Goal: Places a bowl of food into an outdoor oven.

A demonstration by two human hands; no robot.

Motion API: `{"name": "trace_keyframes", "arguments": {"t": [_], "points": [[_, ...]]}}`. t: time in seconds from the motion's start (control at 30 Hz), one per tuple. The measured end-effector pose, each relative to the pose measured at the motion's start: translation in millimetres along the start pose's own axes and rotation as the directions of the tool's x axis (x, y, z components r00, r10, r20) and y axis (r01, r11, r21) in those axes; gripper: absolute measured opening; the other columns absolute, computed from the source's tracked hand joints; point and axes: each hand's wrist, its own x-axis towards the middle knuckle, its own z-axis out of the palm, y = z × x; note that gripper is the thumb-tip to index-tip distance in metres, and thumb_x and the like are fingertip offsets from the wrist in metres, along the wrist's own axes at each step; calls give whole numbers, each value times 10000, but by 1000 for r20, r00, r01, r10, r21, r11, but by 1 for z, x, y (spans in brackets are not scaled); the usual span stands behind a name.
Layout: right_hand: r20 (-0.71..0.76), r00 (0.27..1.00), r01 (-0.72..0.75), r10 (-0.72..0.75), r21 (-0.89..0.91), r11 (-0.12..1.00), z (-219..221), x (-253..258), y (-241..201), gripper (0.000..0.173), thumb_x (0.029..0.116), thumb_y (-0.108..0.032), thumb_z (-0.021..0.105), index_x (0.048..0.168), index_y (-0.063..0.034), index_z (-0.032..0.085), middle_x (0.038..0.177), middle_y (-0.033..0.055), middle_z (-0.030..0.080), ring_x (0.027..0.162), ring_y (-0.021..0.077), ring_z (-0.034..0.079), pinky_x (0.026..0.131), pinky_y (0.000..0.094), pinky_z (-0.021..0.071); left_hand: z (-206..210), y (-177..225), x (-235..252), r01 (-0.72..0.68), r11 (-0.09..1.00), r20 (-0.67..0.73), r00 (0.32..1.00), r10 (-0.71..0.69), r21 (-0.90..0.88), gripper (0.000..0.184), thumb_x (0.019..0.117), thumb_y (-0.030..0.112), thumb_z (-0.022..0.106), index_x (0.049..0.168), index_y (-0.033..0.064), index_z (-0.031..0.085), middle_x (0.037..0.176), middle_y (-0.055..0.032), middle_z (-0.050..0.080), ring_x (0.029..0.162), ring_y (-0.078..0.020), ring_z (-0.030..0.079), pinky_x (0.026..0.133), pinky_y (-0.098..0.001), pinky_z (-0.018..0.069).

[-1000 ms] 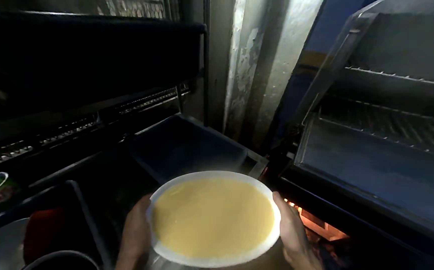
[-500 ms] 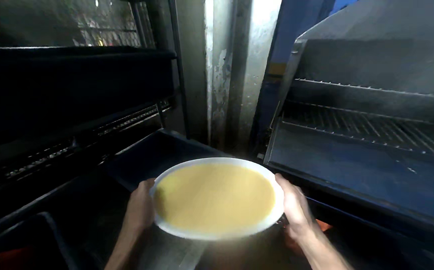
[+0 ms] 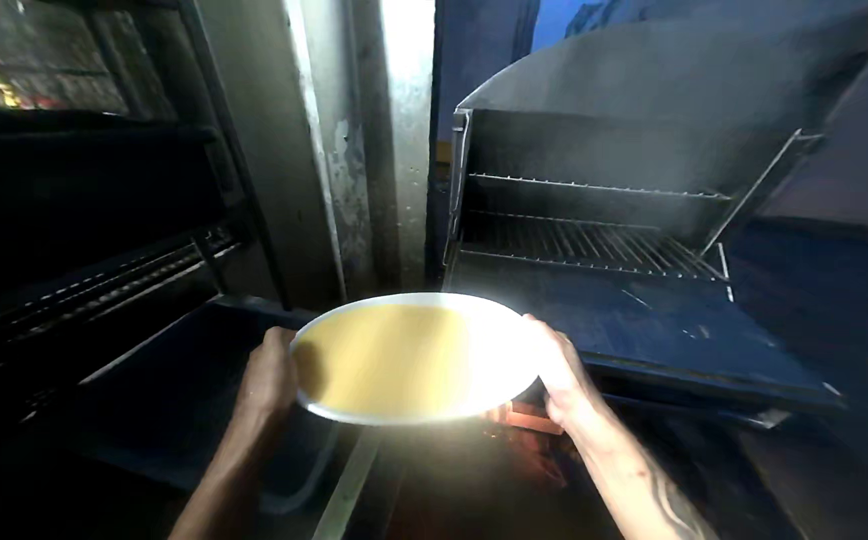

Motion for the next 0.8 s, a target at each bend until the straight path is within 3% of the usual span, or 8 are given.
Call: {"name": "trace_keyframes", "arguments": {"t": [0.17,0.3,0.4,0.47,0.6,0.67,0.8], "points": [[-104,993,-60,59,-8,998,-27,18,-11,432,1099,-399,445,1237,-22,603,1122,167,623,1028,264,597,861,466,487,45,14,13,-86,990,91,993,77,110,426,1127,251,325,1182,-64,606,1035,-257,628,928,-354,607,826,-565,483],[-162,986,-38,37,-4,999,-49,43,-2,410,1095,-396,460,1187,-40,642,985,131,638,847,211,634,688,371,536,78,30,19,-150,961,183,977,108,232,364,1129,194,342,1249,-54,580,1113,-292,631,1021,-415,626,882,-604,491],[-181,978,-102,101,5,995,-61,54,-12,460,1113,-398,406,1274,-3,580,1025,169,608,819,225,619,660,356,517,105,38,25,-135,978,193,976,103,160,417,1133,244,318,1212,-55,597,1065,-265,629,963,-371,620,835,-564,497],[-201,974,-104,103,4,995,-70,65,-13,456,1115,-401,399,1246,-1,577,948,153,612,714,193,619,580,313,512,124,46,29,-124,980,209,974,90,157,419,1132,247,326,1218,-57,601,1096,-268,632,1002,-374,618,871,-569,486],[-226,969,-98,104,35,995,-90,91,-16,443,1118,-390,396,1199,0,591,880,138,610,653,178,605,539,296,499,161,54,44,-188,961,260,957,132,204,375,1126,201,351,1229,-57,604,1124,-279,643,1045,-398,628,907,-593,486],[-245,965,-87,95,43,995,-99,106,-17,444,1120,-386,391,1150,4,601,806,123,611,562,154,593,476,269,493,182,59,52,-181,966,262,956,130,182,386,1123,211,354,1211,-60,615,1114,-285,642,1034,-403,624,897,-600,479],[-261,962,-65,78,58,996,-117,131,-18,446,1124,-377,377,1158,13,590,769,118,611,516,146,582,452,260,487,218,71,62,-172,976,285,950,129,132,426,1129,252,338,1180,-67,617,1083,-276,636,996,-382,617,873,-583,480]]}}
